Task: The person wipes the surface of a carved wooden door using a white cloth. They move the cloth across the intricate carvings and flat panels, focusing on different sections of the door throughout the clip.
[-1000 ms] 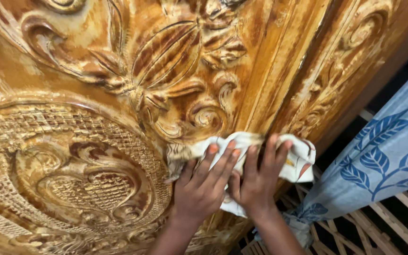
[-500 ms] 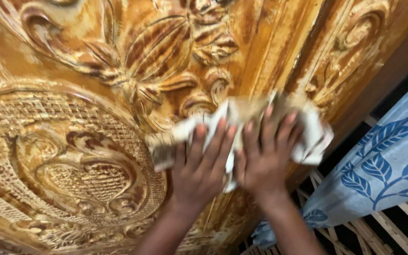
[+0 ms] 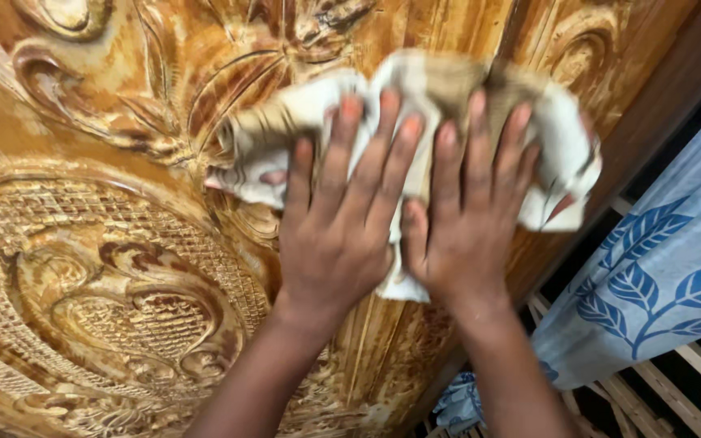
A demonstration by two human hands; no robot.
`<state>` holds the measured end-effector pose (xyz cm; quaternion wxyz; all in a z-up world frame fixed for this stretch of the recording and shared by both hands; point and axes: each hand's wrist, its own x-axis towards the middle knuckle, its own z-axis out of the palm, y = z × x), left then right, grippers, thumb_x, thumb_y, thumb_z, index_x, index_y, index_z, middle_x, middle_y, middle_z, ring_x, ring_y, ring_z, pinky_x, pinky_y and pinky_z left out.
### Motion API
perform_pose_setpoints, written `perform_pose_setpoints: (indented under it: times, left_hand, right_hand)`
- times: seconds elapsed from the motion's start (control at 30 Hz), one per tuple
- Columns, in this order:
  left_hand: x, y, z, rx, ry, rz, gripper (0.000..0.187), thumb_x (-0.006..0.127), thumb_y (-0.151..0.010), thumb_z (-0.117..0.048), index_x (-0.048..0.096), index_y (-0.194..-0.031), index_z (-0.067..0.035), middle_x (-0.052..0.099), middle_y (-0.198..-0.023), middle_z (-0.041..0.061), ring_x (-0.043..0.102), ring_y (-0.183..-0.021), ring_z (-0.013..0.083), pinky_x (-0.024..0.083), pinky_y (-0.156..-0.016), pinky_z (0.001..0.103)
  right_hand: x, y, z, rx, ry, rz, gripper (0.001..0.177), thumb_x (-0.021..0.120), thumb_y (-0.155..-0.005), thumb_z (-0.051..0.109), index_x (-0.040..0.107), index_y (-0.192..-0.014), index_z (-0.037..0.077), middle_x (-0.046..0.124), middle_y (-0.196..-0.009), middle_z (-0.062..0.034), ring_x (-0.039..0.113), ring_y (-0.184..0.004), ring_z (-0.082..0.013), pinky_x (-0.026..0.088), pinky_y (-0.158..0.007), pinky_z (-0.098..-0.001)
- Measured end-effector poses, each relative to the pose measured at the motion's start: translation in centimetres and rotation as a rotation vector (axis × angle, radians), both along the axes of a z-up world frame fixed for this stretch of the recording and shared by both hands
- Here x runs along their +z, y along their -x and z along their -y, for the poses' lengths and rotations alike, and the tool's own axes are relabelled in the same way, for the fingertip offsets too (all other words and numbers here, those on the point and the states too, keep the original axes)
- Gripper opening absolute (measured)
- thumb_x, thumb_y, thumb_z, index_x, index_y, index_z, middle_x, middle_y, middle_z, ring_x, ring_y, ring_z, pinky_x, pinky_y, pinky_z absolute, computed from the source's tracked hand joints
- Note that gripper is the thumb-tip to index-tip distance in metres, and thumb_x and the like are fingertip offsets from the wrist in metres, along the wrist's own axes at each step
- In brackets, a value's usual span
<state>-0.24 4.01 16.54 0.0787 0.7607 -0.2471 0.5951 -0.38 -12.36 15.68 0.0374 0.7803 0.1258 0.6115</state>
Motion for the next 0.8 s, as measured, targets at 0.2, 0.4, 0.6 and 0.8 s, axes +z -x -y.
perform_pose_setpoints:
  times: [0.2, 0.4, 0.6, 0.8]
  left_hand:
    - [-11.2, -0.3, -0.5, 0.045, -0.07, -0.009, 0.05, 0.032, -0.113, -0.025, 0.046, -0.161, -0.018, 0.042, -0.166, -0.001, 0.027, -0.156, 0.024, 0.027, -0.121, 0.047]
    - [-22.6, 0.6, -0.7, 0.01, -0.013, -0.152, 0.051, 0.041, -0.107, -0.023, 0.05, -0.156, -0.015, 0.046, -0.163, 0.001, 0.028, -0.156, 0.0248, 0.029, -0.113, 0.048]
    - [-23.8, 1.8, 0.0, 0.029, 0.033, -0.206, 0.053, 0.044, -0.104, -0.028, 0.051, -0.154, -0.013, 0.045, -0.162, 0.003, 0.027, -0.156, 0.0277, 0.02, -0.121, 0.054]
    - [-13.8, 0.4, -0.2, 0.08, -0.003, -0.052, 0.053, 0.042, -0.111, -0.029, 0.046, -0.162, -0.015, 0.039, -0.168, 0.002, 0.023, -0.158, 0.0297, 0.005, -0.127, 0.053]
  right_hand:
    - [-11.8, -0.2, 0.6, 0.019, -0.023, -0.059, 0.064, 0.026, -0.114, 0.048, 0.007, -0.17, 0.022, 0.012, -0.175, -0.0126, 0.008, -0.162, -0.0447, 0.01, -0.131, -0.0665]
    - [-21.0, 0.7, -0.1, 0.084, 0.005, -0.161, 0.066, 0.039, -0.11, 0.044, 0.014, -0.169, 0.027, 0.012, -0.174, -0.0183, 0.005, -0.16, -0.047, 0.007, -0.126, -0.0694]
    - [-20.8, 0.4, 0.1, 0.095, 0.009, -0.168, 0.068, 0.043, -0.106, 0.041, 0.016, -0.167, 0.032, 0.01, -0.173, -0.0178, 0.0, -0.16, -0.0445, 0.002, -0.126, -0.0694]
    - [-10.5, 0.5, -0.6, 0.043, 0.003, -0.125, 0.065, 0.036, -0.11, 0.043, 0.009, -0.169, 0.035, 0.009, -0.175, -0.0164, 0.001, -0.162, -0.0468, 0.004, -0.128, -0.073]
